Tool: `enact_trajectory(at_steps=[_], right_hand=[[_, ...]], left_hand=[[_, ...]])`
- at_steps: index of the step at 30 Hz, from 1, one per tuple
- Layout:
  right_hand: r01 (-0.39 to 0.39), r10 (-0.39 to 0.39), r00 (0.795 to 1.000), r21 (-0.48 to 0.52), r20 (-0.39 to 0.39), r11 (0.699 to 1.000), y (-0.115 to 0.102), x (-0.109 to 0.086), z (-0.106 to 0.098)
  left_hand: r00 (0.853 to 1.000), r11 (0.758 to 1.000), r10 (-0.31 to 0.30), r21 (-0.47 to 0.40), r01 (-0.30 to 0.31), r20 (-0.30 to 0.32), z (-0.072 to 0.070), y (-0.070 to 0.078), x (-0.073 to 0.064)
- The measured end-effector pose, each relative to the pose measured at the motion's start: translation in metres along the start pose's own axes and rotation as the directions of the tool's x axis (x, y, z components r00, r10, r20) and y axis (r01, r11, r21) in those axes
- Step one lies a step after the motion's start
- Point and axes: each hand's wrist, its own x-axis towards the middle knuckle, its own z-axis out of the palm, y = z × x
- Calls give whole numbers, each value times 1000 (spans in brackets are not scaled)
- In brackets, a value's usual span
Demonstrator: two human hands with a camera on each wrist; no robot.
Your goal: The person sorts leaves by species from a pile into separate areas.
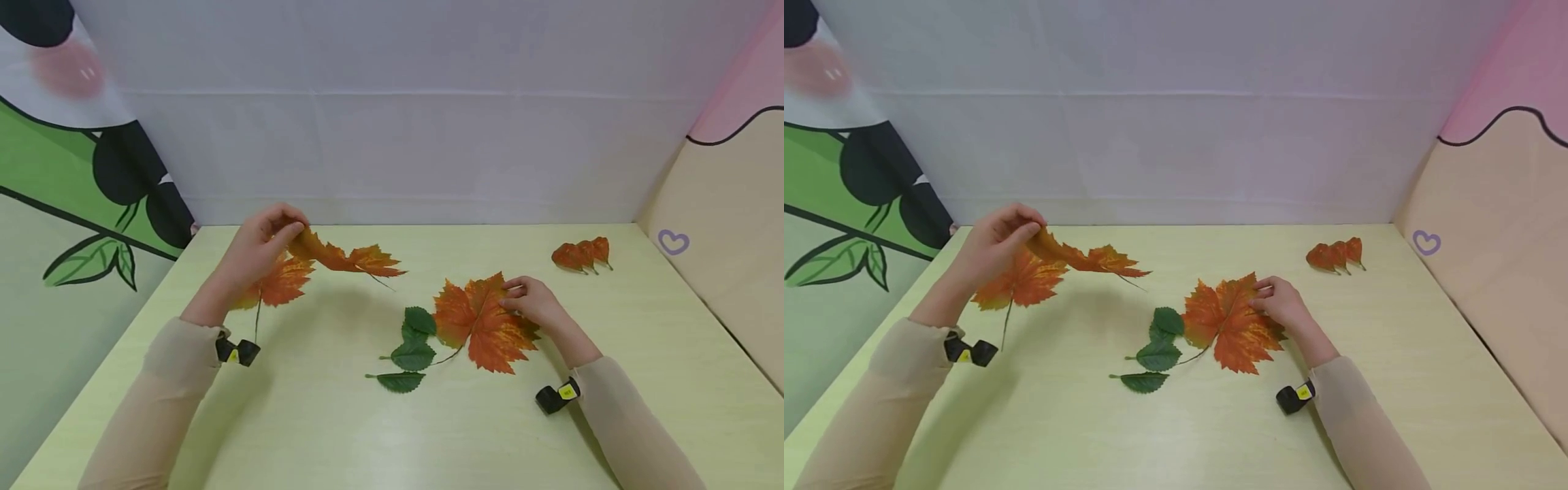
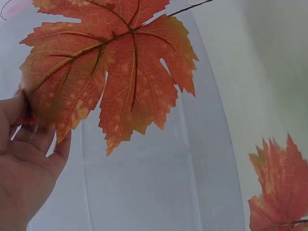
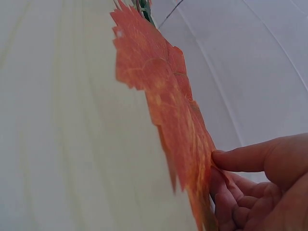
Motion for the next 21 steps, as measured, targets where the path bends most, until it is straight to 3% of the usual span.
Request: enact_trajectory(at_steps=[7, 10, 14, 17, 21], right_hand=[[4, -4, 1000, -3, 7, 1000, -1, -1, 0], [-4, 4, 1000, -8, 8, 1000, -2, 0, 0], [-11, 11, 1000, -10, 7, 1000, -3, 0, -1], [-10, 10, 1000, -12, 11, 1000, -3, -1, 0], [-10, 10, 1000, -17, 10, 1000, -3, -1, 0]], left_hand=[[988, 995, 81, -51, -88, -130, -5, 20, 9], [986, 995, 87, -32, -93, -144, -6, 26, 13], [995, 998, 60, 20, -59, -83, -8, 30, 20], [1000, 998, 18, 66, -18, 8, -9, 27, 29], [989, 995, -43, 99, 29, 140, -3, 12, 42]])
